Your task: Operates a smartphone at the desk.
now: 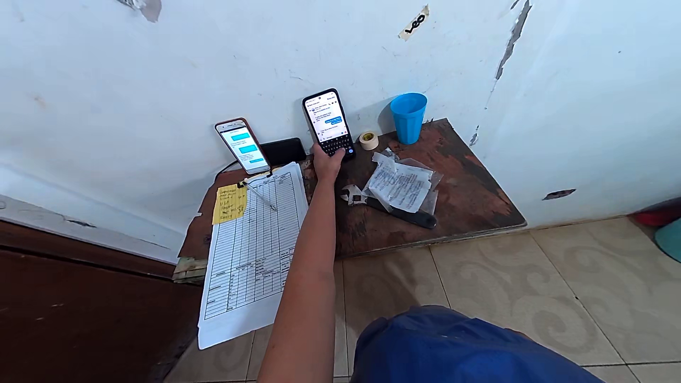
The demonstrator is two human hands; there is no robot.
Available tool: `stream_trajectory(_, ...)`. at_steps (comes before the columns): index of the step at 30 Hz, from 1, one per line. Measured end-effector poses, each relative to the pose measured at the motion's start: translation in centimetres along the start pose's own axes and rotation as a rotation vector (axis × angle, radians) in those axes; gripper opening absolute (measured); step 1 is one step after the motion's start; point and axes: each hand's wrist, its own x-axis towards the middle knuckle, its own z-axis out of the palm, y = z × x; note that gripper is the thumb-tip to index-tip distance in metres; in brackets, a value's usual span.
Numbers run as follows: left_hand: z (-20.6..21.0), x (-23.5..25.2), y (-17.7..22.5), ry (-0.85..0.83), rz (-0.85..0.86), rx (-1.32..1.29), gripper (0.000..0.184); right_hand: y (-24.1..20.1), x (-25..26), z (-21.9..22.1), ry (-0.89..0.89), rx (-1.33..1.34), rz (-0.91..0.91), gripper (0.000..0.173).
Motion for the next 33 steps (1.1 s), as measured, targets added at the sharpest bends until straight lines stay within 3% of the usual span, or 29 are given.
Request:
stream_trajectory(1, 0.0, 0.0, 0.3, -0.003, -0.031, -0.001, 0.069, -2.7, 0.0, -0.6, -0.113, 0.038, 0.379, 0.052)
stream_trajectory(2, 0.0, 0.2, 0.5, -0.004, -0.056, 0.003, 0.070, -2.6, 0.4, -0.5, -0.159, 0.057, 0.511, 0.054)
stream_trajectory(5, 0.4, 0.6, 0.4, 0.028, -0.087, 0.040, 0.076, 3.7, 4.0, 1.8, -0.039, 0.058, 0.498, 0.052)
stream_trajectory(8, 0.5, 0.5, 0.6, 0.042, -0.091, 0.080, 0.079, 3.5, 4.7, 2.0, -0.030, 0.092, 0.554, 0.049)
stream_trajectory(14, -0.6, 0.1, -0.1, 0.046, -0.014, -0.275, 0.033, 1.6, 3.6, 1.2, -0.066, 0.042, 0.489, 0.048)
stream_trajectory(17, -1.0, 0.4, -0.4, 0.051, -0.054, -0.388, 0.031, -3.5, 1.5, -0.7, -0.106, 0.097, 0.505, 0.052)
stream_trajectory(21, -0.9, 0.4, -0.4, 0.039, -0.045, -0.386, 0.031, -1.7, 3.4, 0.0, -0.069, 0.034, 0.507, 0.051)
stream_trajectory(25, -0.5, 0.2, -0.4, 0.037, 0.001, -0.328, 0.034, -5.9, 1.5, -1.1, -0.067, 0.093, 0.512, 0.049)
stream_trajectory(27, -0.2, 0.3, -0.7, 0.037, 0.043, -0.268, 0.036, -4.8, 1.8, -0.7, -0.058, 0.115, 0.511, 0.048)
stream_trajectory(33, 0.2, 0.6, -0.5, 0.070, 0.025, -0.092, 0.045, 4.8, 6.0, 2.3, -0.068, 0.070, 0.523, 0.053)
